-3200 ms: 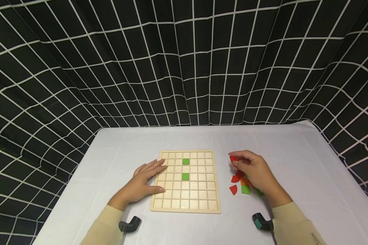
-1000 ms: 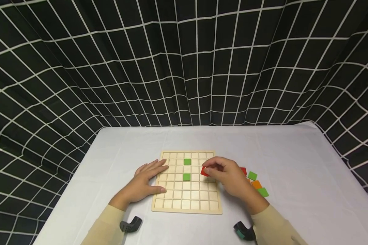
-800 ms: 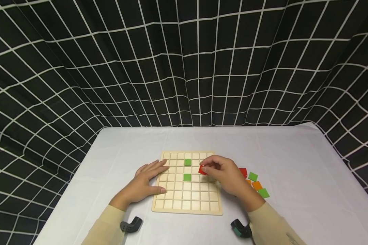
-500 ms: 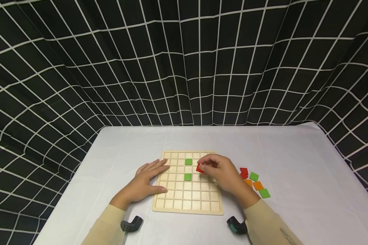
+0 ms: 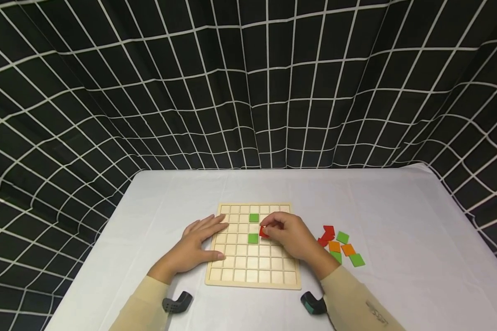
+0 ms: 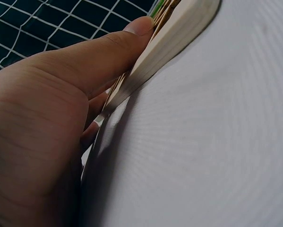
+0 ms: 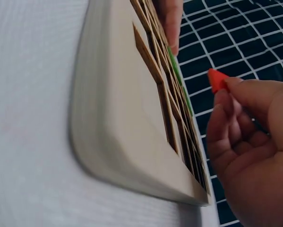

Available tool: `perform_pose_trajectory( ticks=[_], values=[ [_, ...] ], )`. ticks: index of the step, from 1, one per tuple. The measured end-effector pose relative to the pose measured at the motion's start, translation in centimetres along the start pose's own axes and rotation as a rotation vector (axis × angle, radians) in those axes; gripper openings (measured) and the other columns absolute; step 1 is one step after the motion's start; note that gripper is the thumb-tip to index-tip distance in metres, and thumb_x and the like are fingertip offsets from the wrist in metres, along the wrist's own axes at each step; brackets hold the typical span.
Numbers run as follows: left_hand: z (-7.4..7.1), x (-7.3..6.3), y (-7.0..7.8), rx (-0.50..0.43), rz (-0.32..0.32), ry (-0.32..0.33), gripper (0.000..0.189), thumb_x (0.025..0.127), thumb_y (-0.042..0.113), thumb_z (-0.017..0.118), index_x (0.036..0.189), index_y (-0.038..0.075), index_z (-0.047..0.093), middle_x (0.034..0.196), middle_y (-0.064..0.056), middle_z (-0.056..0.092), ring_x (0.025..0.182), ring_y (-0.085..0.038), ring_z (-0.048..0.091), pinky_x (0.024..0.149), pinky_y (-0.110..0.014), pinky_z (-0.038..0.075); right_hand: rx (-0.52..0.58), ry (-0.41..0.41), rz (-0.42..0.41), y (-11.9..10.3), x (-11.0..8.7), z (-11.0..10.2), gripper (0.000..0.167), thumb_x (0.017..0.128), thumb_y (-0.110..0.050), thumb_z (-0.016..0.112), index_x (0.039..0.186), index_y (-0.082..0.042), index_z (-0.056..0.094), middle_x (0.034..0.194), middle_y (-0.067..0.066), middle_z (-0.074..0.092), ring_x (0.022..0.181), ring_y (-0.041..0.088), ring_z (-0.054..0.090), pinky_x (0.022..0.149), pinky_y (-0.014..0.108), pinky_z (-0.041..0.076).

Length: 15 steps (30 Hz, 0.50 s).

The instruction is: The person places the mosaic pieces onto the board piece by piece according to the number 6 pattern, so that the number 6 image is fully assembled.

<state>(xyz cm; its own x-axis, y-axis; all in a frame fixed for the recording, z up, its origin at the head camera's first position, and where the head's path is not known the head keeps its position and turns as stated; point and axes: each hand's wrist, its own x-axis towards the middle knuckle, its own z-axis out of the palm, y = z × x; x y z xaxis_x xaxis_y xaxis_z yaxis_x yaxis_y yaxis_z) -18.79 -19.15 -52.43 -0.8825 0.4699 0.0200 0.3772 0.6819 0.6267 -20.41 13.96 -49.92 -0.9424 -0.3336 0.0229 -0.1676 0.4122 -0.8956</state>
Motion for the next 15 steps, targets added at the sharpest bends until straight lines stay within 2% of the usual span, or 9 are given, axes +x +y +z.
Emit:
perform_pose_trajectory(
  ticks=[15],
  values=[
    [0.19, 0.08, -0.11, -0.006, -0.011, 0.005, 0.085, 0.089, 0.052, 0.088, 0.163, 0.025, 0.054, 0.176, 0.009, 0.031, 0.164, -0.019, 0.018, 0.13, -0.05, 0.001, -0.08, -0.004, -0.023, 1.08, 0.03, 0.79, 0.014, 0.099, -0.003, 0.079, 0.105, -0.016, 0.08, 0.1, -0.005, 0.07, 0.092, 0.021, 0.064, 0.084, 0.033, 0.057]
  ],
)
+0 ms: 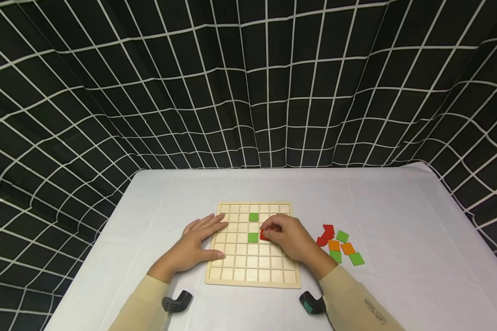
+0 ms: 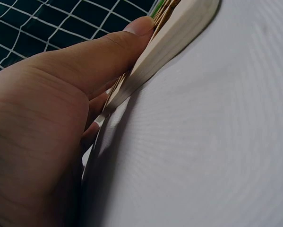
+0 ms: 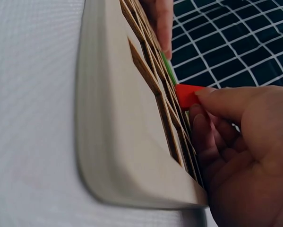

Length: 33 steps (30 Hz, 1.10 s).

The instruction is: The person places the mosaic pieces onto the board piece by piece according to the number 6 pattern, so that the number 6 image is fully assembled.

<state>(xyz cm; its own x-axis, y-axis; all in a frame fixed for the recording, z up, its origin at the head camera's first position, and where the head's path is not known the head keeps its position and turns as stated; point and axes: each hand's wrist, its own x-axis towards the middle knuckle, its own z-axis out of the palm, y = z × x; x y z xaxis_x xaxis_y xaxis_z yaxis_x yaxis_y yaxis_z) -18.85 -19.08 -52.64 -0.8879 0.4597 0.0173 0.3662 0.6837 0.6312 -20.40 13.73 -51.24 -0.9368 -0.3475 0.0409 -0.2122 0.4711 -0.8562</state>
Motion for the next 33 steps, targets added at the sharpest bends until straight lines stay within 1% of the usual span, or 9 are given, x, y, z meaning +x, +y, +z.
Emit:
perform_pose_trajectory(
  ticks=[6, 11, 19, 23, 27, 33],
  values=[
    [0.01, 0.02, -0.01, -0.002, -0.001, -0.002, 0.086, 0.089, 0.051, 0.089, 0.163, 0.026, 0.054, 0.176, 0.009, 0.031, 0.164, -0.018, 0.017, 0.13, -0.049, 0.0, -0.034, 0.011, -0.004, -0.04, -0.02, 0.13, 0.016, 0.099, -0.002, 0.079, 0.105, -0.016, 0.081, 0.103, -0.006, 0.071, 0.095, 0.022, 0.062, 0.086, 0.035, 0.055],
    [-0.02, -0.02, 0.1, -0.003, -0.005, -0.003, 0.086, 0.089, 0.052, 0.088, 0.163, 0.025, 0.054, 0.176, 0.009, 0.031, 0.164, -0.019, 0.018, 0.13, -0.05, 0.001, -0.043, 0.005, 0.007, -0.12, 0.01, 0.18, 0.015, 0.1, -0.003, 0.078, 0.106, -0.016, 0.081, 0.105, -0.006, 0.072, 0.097, 0.022, 0.062, 0.088, 0.038, 0.055],
    [-0.12, -0.05, 0.28, -0.01, -0.002, 0.001, 0.085, 0.089, 0.05, 0.088, 0.163, 0.024, 0.055, 0.176, 0.007, 0.032, 0.164, -0.021, 0.019, 0.13, -0.052, 0.001, -0.062, -0.01, -0.006, -0.19, 0.0, 0.14, 0.017, 0.1, -0.002, 0.077, 0.104, -0.018, 0.081, 0.103, -0.007, 0.07, 0.096, 0.02, 0.061, 0.088, 0.037, 0.055],
    [-0.1, -0.06, 0.24, -0.008, 0.0, 0.002, 0.085, 0.089, 0.051, 0.088, 0.162, 0.024, 0.055, 0.176, 0.007, 0.032, 0.164, -0.021, 0.019, 0.13, -0.052, 0.001, -0.067, -0.015, -0.009, -0.21, -0.03, 0.15, 0.018, 0.1, -0.001, 0.076, 0.103, -0.018, 0.081, 0.1, -0.007, 0.069, 0.094, 0.02, 0.061, 0.086, 0.035, 0.056],
    [-0.15, -0.02, 0.29, -0.009, 0.002, -0.003, 0.085, 0.089, 0.051, 0.088, 0.163, 0.024, 0.055, 0.176, 0.008, 0.031, 0.164, -0.022, 0.018, 0.13, -0.051, 0.001, -0.07, -0.011, -0.014, -0.31, -0.15, 0.22, 0.015, 0.099, -0.004, 0.078, 0.102, -0.018, 0.081, 0.096, -0.007, 0.068, 0.091, 0.019, 0.062, 0.083, 0.034, 0.056],
    [-0.1, -0.04, 0.19, -0.009, 0.006, 0.001, 0.085, 0.089, 0.051, 0.088, 0.162, 0.023, 0.055, 0.176, 0.007, 0.032, 0.164, -0.024, 0.019, 0.13, -0.053, 0.002, -0.103, 0.011, -0.066, -0.56, -0.34, 0.41, 0.012, 0.098, -0.004, 0.08, 0.099, -0.017, 0.08, 0.093, -0.009, 0.067, 0.087, 0.017, 0.062, 0.078, 0.03, 0.056]
  ],
)
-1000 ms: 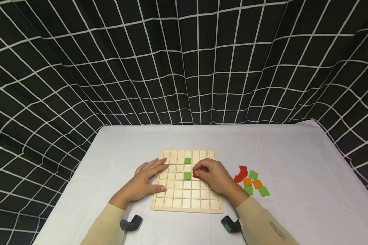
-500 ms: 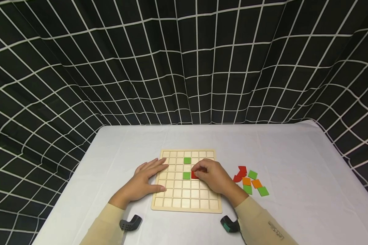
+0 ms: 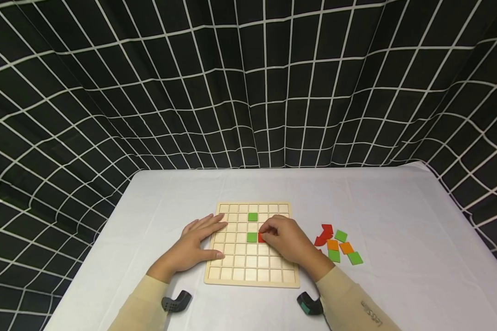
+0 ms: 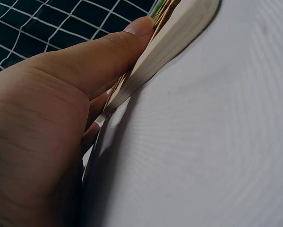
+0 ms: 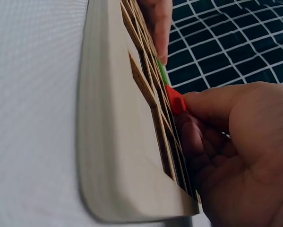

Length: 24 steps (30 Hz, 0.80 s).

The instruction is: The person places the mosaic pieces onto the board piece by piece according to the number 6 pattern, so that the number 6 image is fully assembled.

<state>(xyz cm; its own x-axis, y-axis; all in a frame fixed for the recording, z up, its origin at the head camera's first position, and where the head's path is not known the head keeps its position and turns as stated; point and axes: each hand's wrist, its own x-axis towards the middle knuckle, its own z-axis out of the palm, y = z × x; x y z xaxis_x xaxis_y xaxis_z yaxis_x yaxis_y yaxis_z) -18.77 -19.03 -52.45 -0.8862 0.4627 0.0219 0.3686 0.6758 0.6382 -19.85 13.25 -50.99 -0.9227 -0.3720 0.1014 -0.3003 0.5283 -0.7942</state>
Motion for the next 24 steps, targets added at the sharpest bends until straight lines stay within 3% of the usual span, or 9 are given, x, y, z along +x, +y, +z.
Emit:
perform_pose_trajectory(
  ticks=[11, 24],
  values=[
    [0.1, 0.07, 0.02, 0.002, -0.005, 0.003, 0.085, 0.089, 0.051, 0.088, 0.163, 0.024, 0.055, 0.176, 0.008, 0.031, 0.164, -0.021, 0.018, 0.13, -0.052, 0.001, -0.014, 0.011, 0.009, 0.27, 0.12, -0.15, 0.009, 0.1, -0.009, 0.08, 0.101, -0.018, 0.082, 0.095, -0.009, 0.068, 0.09, 0.017, 0.061, 0.084, 0.036, 0.056],
    [0.17, 0.06, -0.1, 0.01, -0.004, 0.006, 0.085, 0.089, 0.052, 0.088, 0.162, 0.024, 0.055, 0.176, 0.008, 0.032, 0.164, -0.021, 0.019, 0.13, -0.052, 0.002, 0.089, 0.0, 0.046, 0.49, 0.01, -0.48, 0.004, 0.104, -0.021, 0.077, 0.103, -0.018, 0.081, 0.102, -0.006, 0.07, 0.097, 0.021, 0.062, 0.089, 0.042, 0.054]
  ],
)
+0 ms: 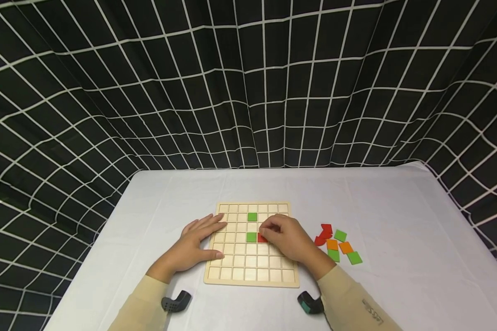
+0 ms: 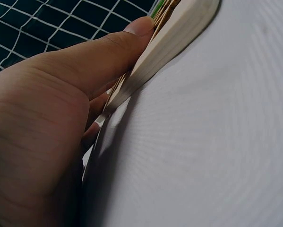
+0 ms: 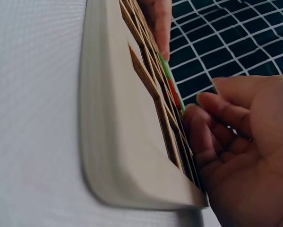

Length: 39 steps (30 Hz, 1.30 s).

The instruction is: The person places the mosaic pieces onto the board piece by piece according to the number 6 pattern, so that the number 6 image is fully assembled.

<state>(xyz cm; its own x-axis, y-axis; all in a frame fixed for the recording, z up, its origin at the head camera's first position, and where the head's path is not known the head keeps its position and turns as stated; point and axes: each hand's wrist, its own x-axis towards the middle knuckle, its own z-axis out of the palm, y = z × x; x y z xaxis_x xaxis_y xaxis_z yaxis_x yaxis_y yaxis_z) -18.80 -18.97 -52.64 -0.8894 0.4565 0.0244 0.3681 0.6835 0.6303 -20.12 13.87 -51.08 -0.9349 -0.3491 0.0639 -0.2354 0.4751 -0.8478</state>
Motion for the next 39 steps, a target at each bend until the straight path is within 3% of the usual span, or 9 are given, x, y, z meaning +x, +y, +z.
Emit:
perform_pose_trajectory(
  ticks=[7, 14, 25, 34, 39],
  values=[
    [-0.1, 0.0, 0.2, 0.0, -0.003, -0.006, 0.086, 0.089, 0.051, 0.088, 0.163, 0.025, 0.054, 0.176, 0.008, 0.031, 0.164, -0.021, 0.019, 0.13, -0.052, 0.001, 0.081, 0.002, 0.054, 0.0, 0.0, -0.3, 0.015, 0.11, -0.024, 0.069, 0.105, -0.015, 0.08, 0.107, -0.003, 0.074, 0.102, 0.021, 0.067, 0.098, 0.047, 0.056],
    [-0.2, 0.0, 0.2, -0.012, -0.002, -0.008, 0.085, 0.089, 0.051, 0.088, 0.162, 0.023, 0.055, 0.176, 0.006, 0.032, 0.164, -0.023, 0.019, 0.13, -0.053, 0.001, 0.225, -0.022, 0.085, -0.1, -0.1, -0.8, 0.032, 0.115, -0.028, 0.058, 0.118, -0.002, 0.075, 0.104, 0.009, 0.074, 0.094, 0.027, 0.072, 0.088, 0.037, 0.062],
    [-0.3, -0.1, 0.2, -0.015, 0.0, -0.011, 0.085, 0.089, 0.051, 0.088, 0.163, 0.023, 0.055, 0.176, 0.006, 0.032, 0.164, -0.022, 0.019, 0.13, -0.053, 0.002, 0.427, -0.019, 0.067, -0.6, -0.3, -1.6, 0.048, 0.118, -0.034, 0.05, 0.126, 0.01, 0.068, 0.109, 0.023, 0.07, 0.097, 0.04, 0.067, 0.085, 0.036, 0.064],
    [-0.3, -0.1, 0.3, -0.014, -0.001, -0.014, 0.085, 0.089, 0.051, 0.088, 0.163, 0.023, 0.055, 0.176, 0.007, 0.032, 0.164, -0.023, 0.019, 0.13, -0.051, 0.001, 0.457, -0.016, 0.012, -0.8, -0.4, -2.7, 0.052, 0.12, -0.033, 0.044, 0.128, 0.013, 0.066, 0.113, 0.028, 0.068, 0.099, 0.044, 0.067, 0.084, 0.037, 0.063],
    [-0.3, -0.1, 0.3, -0.014, 0.0, -0.015, 0.085, 0.09, 0.05, 0.088, 0.163, 0.023, 0.055, 0.176, 0.006, 0.032, 0.164, -0.024, 0.019, 0.13, -0.052, 0.001, 0.449, -0.001, 0.014, -0.8, -0.6, -3.4, 0.055, 0.12, -0.035, 0.043, 0.128, 0.015, 0.065, 0.113, 0.025, 0.068, 0.098, 0.039, 0.067, 0.086, 0.036, 0.063]
  ],
)
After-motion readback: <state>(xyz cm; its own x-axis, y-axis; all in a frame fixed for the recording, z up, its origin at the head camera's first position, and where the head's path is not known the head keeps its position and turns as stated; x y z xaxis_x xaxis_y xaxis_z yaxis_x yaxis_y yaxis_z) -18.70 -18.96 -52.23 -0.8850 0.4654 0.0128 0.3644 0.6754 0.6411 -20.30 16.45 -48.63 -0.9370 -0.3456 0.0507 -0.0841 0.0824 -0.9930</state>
